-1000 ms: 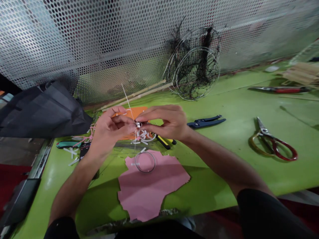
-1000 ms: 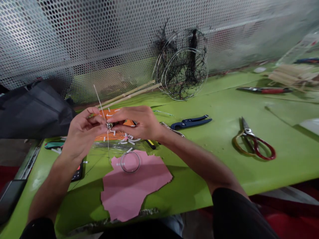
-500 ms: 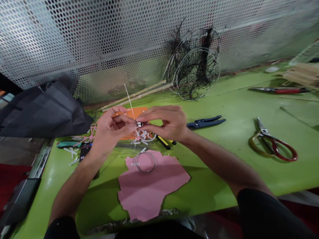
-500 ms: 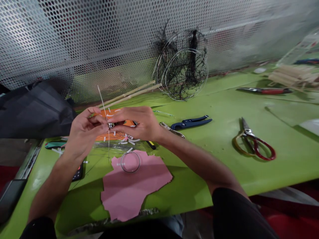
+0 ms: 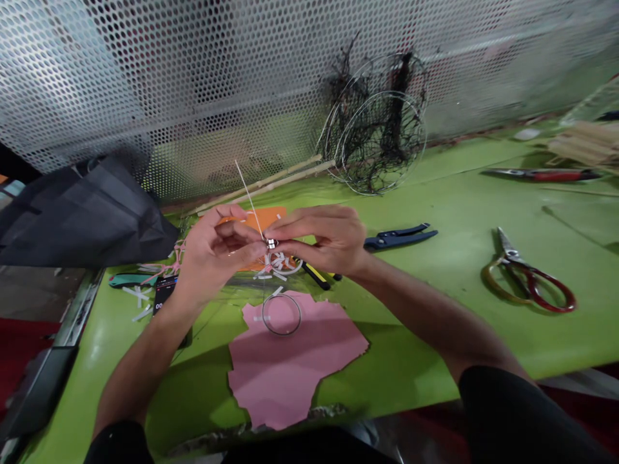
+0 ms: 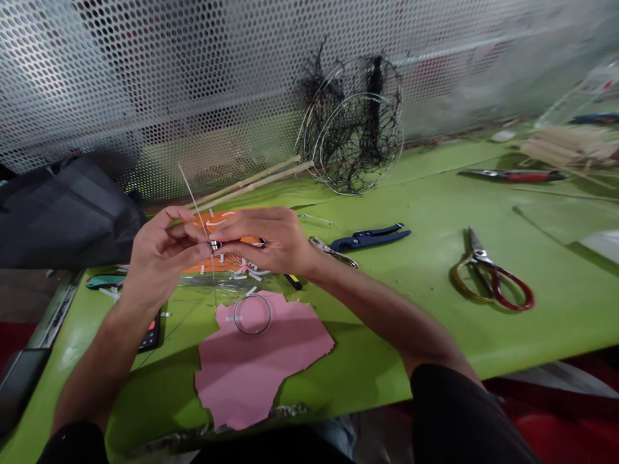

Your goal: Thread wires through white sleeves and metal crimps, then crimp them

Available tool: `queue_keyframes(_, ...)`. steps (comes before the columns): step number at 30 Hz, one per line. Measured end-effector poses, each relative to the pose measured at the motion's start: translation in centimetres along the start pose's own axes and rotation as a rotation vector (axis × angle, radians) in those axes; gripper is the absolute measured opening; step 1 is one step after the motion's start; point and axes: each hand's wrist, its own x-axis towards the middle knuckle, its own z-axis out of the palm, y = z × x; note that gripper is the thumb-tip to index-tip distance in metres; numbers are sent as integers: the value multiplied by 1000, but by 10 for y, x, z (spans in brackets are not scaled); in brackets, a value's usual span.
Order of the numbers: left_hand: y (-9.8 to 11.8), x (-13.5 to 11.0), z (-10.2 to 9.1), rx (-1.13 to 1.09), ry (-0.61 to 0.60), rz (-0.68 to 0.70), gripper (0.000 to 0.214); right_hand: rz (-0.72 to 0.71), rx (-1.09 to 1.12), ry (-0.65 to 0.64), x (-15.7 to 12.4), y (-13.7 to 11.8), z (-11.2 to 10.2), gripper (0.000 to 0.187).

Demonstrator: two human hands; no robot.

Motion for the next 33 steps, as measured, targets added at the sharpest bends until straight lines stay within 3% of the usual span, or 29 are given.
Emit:
queue_keyframes(7,-1,1,-1,8,-1,9,52,55,-11,13,-1,4,1,19)
queue_keyframes(21,-3,-1,-2,59,-17,48,50,-22,-45,-36,0,2,-2,15)
queue_keyframes(29,3,-9,6,204,15,246,44,-6,-44,-52,-1,-1,-3,14)
queue_keyframes(33,-5,-12,7,342,82,441,45,1,-52,-30,-1,-1,-2,10)
